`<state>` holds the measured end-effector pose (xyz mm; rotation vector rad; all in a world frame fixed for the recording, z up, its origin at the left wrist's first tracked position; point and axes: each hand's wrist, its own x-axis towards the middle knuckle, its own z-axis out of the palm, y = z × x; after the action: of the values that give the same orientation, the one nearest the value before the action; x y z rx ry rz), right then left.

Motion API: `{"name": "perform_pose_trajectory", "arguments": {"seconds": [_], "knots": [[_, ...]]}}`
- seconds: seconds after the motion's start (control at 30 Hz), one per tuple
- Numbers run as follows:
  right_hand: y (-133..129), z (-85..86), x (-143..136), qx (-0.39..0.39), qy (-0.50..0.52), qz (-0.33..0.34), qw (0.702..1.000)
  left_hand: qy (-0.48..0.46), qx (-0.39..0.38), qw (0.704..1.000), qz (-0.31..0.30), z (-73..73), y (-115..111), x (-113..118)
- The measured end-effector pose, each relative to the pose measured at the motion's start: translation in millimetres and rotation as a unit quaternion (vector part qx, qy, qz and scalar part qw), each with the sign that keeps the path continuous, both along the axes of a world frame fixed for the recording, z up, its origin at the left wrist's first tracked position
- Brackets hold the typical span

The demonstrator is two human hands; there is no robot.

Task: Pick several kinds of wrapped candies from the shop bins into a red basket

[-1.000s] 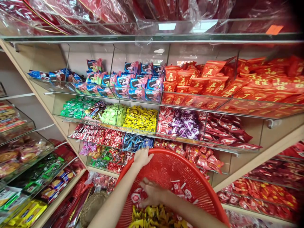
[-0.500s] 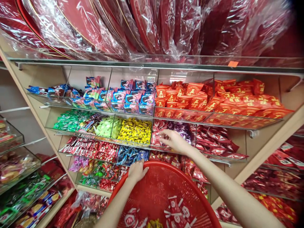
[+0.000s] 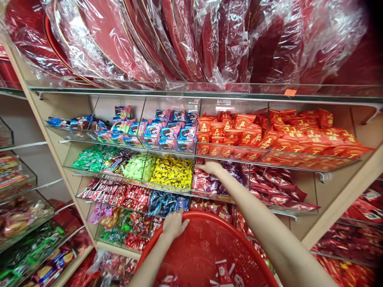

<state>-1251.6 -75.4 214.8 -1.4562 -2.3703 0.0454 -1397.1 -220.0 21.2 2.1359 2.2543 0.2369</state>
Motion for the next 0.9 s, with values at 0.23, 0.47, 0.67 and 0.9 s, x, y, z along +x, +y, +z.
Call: {"name": "perform_pose_trajectory", "arguments": {"seconds": [0.23,0.47,0.67,0.9], "knots": [[1.2,3.9,-4.3,0.001,-0.029,0.036,0.999,0.004,0.004,1.0,-0.005,-1.1,0.1,-0.7],[3.7,-1.4,-1.0,0.022,0.009,0.03,0.999,-0.001,-0.009,1.0,0.006,3.6,-1.1,1.0],[5.6,-3.3,-2.6,0.034,0.026,0.052,0.998,-0.003,-0.01,1.0,0.0,7.4,-3.0,2.0],[7.3,-5.0,0.3,0.031,0.053,0.049,0.997,0.005,0.0,1.0,-0.001,3.0,-1.4,0.5]]}}
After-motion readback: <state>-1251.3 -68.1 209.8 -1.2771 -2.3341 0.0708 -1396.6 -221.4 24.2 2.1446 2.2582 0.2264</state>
